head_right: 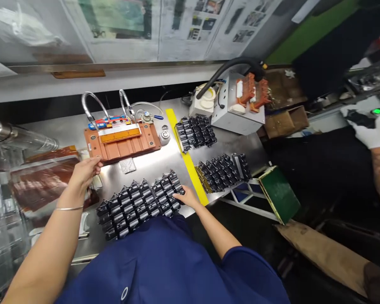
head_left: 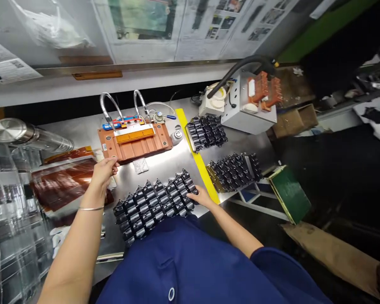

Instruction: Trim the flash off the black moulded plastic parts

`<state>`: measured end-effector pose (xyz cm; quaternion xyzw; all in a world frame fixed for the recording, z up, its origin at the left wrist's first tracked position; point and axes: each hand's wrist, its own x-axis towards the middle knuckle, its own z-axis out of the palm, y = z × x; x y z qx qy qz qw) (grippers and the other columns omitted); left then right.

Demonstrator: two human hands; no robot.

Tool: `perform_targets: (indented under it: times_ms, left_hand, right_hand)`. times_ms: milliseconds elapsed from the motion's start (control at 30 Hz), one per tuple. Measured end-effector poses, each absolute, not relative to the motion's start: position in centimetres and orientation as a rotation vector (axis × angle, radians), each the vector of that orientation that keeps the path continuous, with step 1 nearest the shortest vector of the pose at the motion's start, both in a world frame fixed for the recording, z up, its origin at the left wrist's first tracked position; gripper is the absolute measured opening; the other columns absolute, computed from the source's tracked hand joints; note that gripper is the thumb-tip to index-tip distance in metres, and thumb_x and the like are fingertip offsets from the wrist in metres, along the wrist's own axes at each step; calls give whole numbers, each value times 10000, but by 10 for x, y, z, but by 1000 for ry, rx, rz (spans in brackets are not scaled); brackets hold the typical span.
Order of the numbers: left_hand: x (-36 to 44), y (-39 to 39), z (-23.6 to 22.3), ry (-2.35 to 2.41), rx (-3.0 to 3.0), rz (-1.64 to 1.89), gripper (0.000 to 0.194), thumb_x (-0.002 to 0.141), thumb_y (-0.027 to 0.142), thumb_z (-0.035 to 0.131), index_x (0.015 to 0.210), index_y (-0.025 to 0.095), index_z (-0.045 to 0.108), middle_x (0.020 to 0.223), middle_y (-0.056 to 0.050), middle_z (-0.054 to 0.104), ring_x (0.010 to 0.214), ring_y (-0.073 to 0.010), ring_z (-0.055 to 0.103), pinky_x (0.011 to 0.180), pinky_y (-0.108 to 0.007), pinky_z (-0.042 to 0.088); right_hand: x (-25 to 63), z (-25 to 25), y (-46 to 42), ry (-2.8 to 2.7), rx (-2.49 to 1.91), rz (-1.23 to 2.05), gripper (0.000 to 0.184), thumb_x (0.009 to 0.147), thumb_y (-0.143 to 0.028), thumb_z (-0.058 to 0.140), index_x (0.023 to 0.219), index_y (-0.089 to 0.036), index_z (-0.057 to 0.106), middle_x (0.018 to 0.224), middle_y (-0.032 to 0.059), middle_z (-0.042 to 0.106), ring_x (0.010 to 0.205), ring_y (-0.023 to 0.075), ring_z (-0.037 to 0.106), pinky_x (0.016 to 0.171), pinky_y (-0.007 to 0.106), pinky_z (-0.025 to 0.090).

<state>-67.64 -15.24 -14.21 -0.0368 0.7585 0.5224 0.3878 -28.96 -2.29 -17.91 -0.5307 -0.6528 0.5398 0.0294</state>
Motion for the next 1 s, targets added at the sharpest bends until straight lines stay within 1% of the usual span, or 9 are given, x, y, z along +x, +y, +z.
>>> perform_targets:
  times_ms: [100,200,300,400,533,667,767,833,1000]
  left_hand:
    - [-660,-161,-141,1949,-37,1304,169,623,291,640,701,153,583,535,43,525,426,-71,428,408,-173,351]
    - [-649,-169,-139,2099,66,1315,215,662,362,635,757,170,612,628,7,581,535,-123,513,495,-228,430]
    - [-637,-171,-137,2459,513,1362,263,776,435,576,862,199,653,851,-71,671,807,-217,622,753,-357,520]
    - [-627,-164,-142,2589,1119,1310,272,859,424,547,958,209,681,1038,-129,692,1036,-287,610,967,-467,446]
    - [-629,-150,-160,2611,1426,1003,241,876,352,589,1052,227,696,1168,-149,681,1112,-330,585,1013,-540,379]
    - [-652,-135,-178,2652,1441,830,230,897,266,561,1077,234,699,1204,-154,673,1143,-335,569,1048,-573,324]
    - [-674,-123,-185,2643,1476,795,228,902,250,555,1074,243,705,1212,-148,674,1133,-326,575,1038,-571,338]
    - [-686,-117,-188,2636,1491,787,233,906,270,562,1085,234,707,1215,-152,675,1125,-326,580,1035,-575,341]
    - [-693,-112,-198,2614,1447,830,236,912,297,566,1080,236,720,1223,-154,679,1123,-337,587,1061,-615,303]
  right_hand:
    - [-282,-181,-27,-2093,-1637,1540,272,706,-393,709,856,-167,704,853,52,740,834,236,677,804,371,542]
    - [-304,-170,-9,-2154,-1626,1348,297,763,-387,671,988,-196,706,967,70,743,938,262,664,895,407,507]
    - [-359,-156,6,-2448,-1295,1094,379,795,-333,675,1159,-226,677,1200,96,694,1158,283,594,1035,437,428]
    - [-435,-149,10,-2802,-716,795,431,845,-219,622,1276,-211,621,1366,107,602,1316,278,489,1137,497,311]
    - [-515,-157,5,-2985,-399,640,425,906,-141,520,1320,-208,584,1436,94,539,1381,280,415,1156,577,215]
    - [-540,-167,10,-3035,-434,559,399,944,-159,457,1322,-183,581,1455,105,517,1362,310,412,1124,582,242]
    - [-541,-164,34,-3055,-458,529,383,936,-263,519,1298,-167,600,1424,128,544,1327,322,418,1100,532,294]
    - [-543,-158,61,-3028,-644,472,386,952,-301,486,1281,-142,609,1378,161,569,1273,327,446,1051,499,347]
    - [-560,-153,135,-2971,-1070,230,384,945,-193,396,1240,-87,619,1224,244,618,1128,351,493,905,478,406]
